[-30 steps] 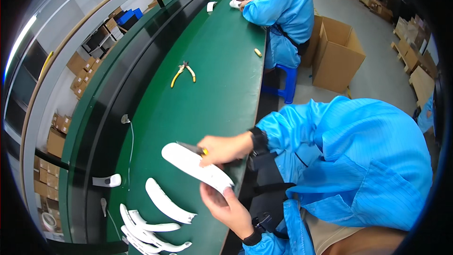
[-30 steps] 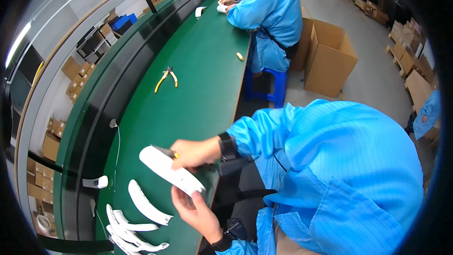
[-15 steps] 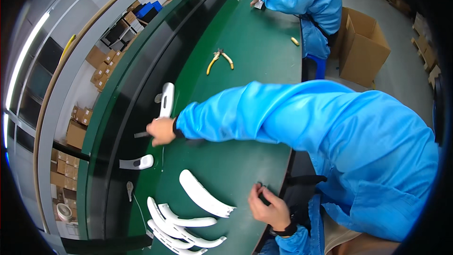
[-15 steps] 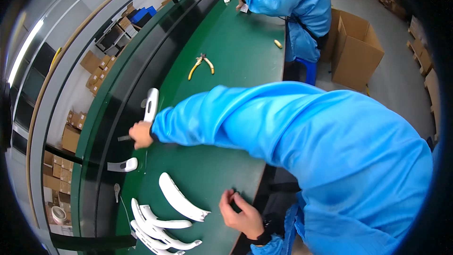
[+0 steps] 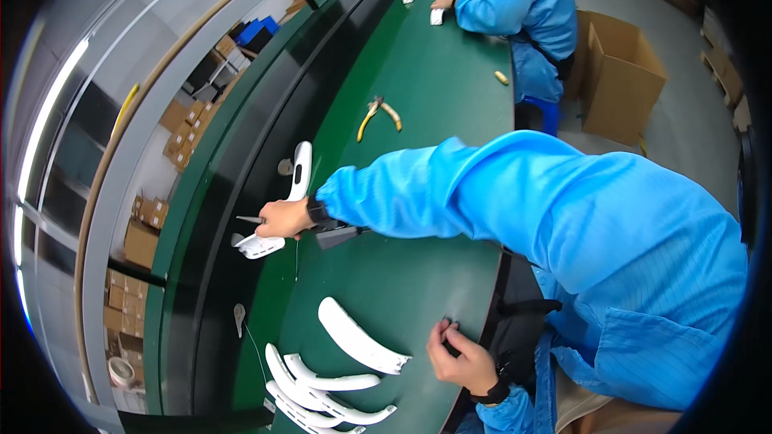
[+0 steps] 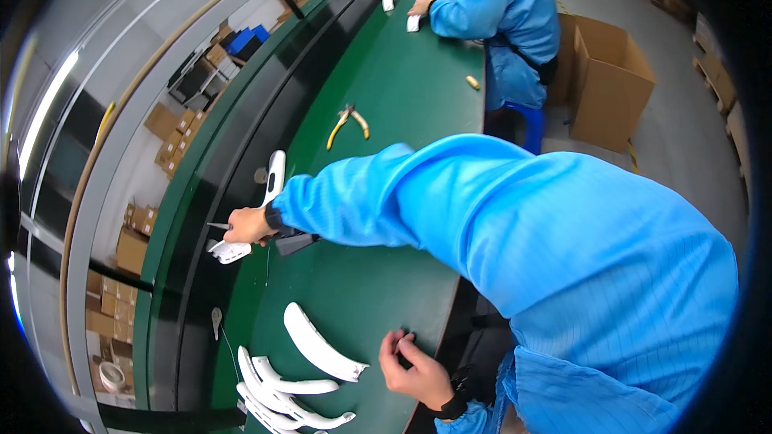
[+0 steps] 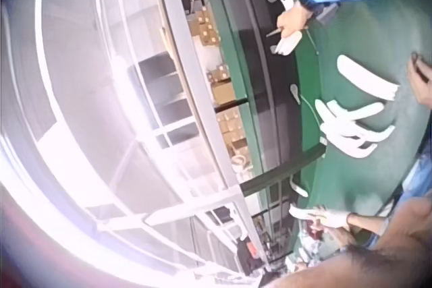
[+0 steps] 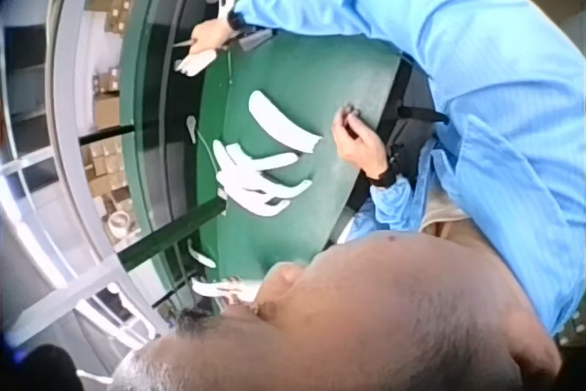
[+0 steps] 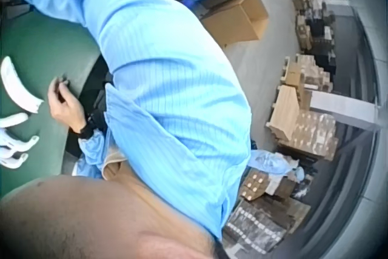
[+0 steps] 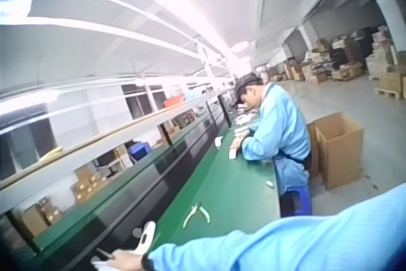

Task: Using a knife or deburring tool to remove excess material from plastic parts.

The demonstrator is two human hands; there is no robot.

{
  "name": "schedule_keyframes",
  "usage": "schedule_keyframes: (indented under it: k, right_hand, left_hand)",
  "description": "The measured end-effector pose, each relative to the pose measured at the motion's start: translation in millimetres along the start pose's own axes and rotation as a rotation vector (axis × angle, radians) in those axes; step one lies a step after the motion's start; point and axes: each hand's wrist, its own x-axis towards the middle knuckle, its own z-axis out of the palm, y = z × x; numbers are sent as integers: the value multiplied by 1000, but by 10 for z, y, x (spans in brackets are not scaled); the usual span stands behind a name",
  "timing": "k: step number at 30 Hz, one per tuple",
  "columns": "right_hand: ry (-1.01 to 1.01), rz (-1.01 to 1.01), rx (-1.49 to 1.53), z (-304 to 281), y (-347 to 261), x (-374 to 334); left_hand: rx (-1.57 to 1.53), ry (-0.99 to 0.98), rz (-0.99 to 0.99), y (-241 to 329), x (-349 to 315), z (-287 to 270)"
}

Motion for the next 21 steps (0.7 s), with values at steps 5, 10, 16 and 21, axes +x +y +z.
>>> schedule_keyframes:
  k: [5,10,16,21]
  right_hand:
    - [-159,-10,147,-1136,-2,-1344]
    - [-677,62,39,-1492,121,-2249]
    - [-875,47,153,-1062,311,-2617]
    - [-285,-34,137,-716,383,-2705]
  left_hand:
    - [-191,27,-71,-13,-14,55]
    - [154,151,206,344,148,-110]
    - [-494,-702,-421,483,-69,-24]
    - [-1041,-486,-654,266,-606,292]
